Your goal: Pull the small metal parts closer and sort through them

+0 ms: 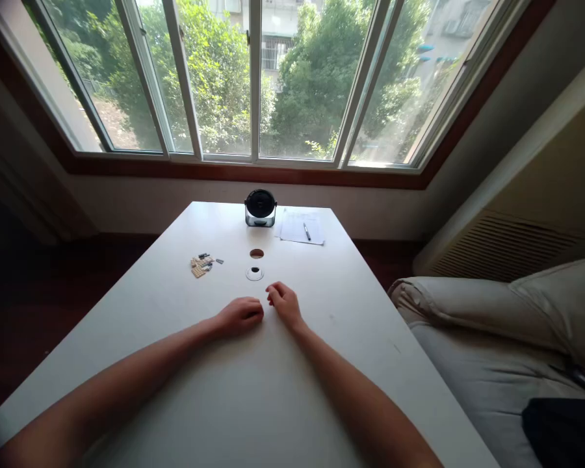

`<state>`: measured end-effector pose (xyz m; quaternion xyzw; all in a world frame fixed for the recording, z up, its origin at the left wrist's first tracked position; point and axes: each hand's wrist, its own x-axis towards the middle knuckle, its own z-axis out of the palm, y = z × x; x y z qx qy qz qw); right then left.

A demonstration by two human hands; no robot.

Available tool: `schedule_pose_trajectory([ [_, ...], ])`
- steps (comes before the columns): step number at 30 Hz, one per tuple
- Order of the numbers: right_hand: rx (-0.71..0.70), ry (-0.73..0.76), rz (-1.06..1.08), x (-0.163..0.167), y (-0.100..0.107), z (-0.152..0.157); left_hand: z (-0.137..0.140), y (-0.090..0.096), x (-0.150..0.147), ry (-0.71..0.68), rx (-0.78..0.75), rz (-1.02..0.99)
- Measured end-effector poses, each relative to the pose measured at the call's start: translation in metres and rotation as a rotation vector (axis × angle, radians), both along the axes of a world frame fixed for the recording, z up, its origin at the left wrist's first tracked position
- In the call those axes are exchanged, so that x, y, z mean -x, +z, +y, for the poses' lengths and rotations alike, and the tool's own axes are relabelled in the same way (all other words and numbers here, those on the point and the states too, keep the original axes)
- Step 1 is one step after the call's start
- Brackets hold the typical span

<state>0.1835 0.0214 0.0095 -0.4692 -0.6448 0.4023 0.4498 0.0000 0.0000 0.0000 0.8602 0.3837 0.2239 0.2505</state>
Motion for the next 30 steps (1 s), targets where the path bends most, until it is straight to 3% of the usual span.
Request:
schedule_pose_trajectory([
  [2,0.050,0.035,0.034,-0.004,-0.021,0.000,0.003,-0.004,0.012,0.111,0.008,-0.022],
  [5,0.005,0.136,-0.068,-0.006,-0.030,-0.016,-0.006,-0.006,0.024,0.299,0.019,-0.041],
  [11,-0.074,0.204,-0.192,-0.002,-0.020,-0.031,-0.027,0.003,0.021,0.169,0.046,-0.020],
  [30,-0.142,0.132,-0.215,-0.002,-0.024,-0.051,-0.055,-0.004,0.025,0.209,-0.015,-0.045],
])
